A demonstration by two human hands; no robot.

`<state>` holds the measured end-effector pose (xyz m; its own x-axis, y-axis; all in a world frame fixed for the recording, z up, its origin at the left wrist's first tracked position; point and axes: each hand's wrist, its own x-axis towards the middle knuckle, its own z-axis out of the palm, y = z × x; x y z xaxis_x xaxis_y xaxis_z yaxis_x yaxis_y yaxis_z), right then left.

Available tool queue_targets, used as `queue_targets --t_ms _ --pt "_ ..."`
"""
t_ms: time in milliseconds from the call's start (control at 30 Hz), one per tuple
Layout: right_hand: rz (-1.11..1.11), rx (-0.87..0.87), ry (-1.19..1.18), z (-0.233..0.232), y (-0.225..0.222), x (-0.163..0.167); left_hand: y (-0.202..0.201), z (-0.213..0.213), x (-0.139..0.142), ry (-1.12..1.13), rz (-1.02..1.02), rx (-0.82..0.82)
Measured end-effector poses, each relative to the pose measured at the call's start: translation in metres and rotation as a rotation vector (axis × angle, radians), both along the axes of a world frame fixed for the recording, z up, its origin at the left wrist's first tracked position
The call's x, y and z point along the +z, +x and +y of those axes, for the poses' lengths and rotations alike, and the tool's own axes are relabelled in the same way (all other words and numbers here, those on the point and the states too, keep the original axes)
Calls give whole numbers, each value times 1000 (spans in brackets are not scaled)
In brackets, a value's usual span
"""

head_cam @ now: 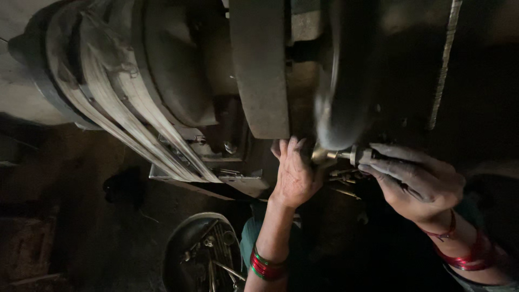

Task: The person sits at a belt-driven buffing machine and holds brass valve-like metal parts against the spinning buffing wheel, turning and repositioning each part by hand to polish its surfaces, then sets finished pieces aside and picks up the next part.

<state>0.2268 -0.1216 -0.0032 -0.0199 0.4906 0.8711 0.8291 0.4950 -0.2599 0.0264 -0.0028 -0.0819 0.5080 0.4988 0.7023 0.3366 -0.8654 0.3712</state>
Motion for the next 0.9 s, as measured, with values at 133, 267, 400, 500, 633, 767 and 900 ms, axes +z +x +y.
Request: queue_targets --t_ms 133,267,400,500,633,767,900 --pt "73 -32 -58 1 3 1 9 -1 -4 -21 9 30" --pt "161 -45 -89 8 4 0 21 -2 -5 -45 -92 97" --pt "186 -61 -82 14 -1 2 18 -2 2 -59 -126 100" --pt "182 -19 -73 12 -7 5 9 -2 7 -57 -76 123" --pt "111 94 -30 7 -13 10 8 -4 10 66 -260 101" --pt "70 138 -13 8 -14 9 9 -2 9 104 -264 90" --pt "40 141 -3 7 -18 6 7 2 5 94 -297 36"
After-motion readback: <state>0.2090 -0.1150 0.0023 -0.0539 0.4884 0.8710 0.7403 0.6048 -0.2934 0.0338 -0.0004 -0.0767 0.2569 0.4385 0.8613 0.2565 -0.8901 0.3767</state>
